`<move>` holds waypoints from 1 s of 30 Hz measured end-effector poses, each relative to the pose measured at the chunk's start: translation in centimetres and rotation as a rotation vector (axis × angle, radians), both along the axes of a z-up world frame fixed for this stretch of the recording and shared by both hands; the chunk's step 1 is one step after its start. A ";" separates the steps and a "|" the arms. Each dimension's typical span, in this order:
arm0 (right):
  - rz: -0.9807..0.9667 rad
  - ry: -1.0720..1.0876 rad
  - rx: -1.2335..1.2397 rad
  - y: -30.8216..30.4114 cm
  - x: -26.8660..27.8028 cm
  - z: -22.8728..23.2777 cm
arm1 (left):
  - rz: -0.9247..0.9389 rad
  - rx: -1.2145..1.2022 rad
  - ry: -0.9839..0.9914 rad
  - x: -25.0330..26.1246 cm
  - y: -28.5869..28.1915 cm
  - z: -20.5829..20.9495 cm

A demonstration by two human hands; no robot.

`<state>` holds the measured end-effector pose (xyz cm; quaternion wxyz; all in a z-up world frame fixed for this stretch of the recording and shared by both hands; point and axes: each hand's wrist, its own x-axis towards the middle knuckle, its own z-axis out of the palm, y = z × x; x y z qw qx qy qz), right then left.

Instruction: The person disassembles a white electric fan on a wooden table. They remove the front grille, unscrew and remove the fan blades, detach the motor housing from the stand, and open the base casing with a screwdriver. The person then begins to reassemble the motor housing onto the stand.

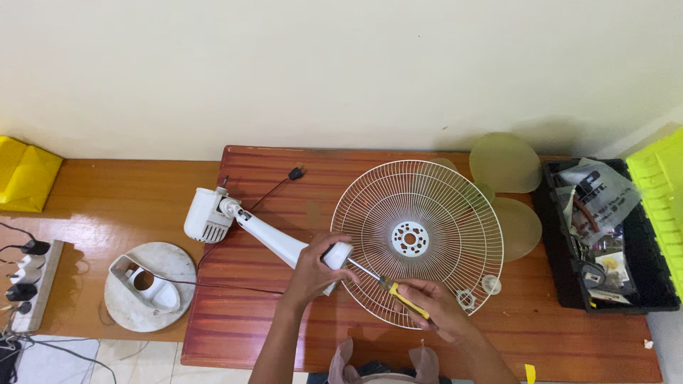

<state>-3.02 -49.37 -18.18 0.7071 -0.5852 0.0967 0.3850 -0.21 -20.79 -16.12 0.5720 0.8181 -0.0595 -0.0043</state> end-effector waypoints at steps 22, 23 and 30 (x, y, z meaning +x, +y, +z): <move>0.083 0.010 0.030 9.1 -3.3 -4.0 | 0.969 0.497 -0.242 -2.5 9.8 -14.3; 0.082 0.016 0.016 9.2 -3.3 -3.7 | 1.023 0.493 -0.178 -1.2 11.6 -15.8; 0.161 0.035 -0.043 10.6 -4.3 -2.9 | 0.938 -0.508 0.487 4.0 16.8 -19.6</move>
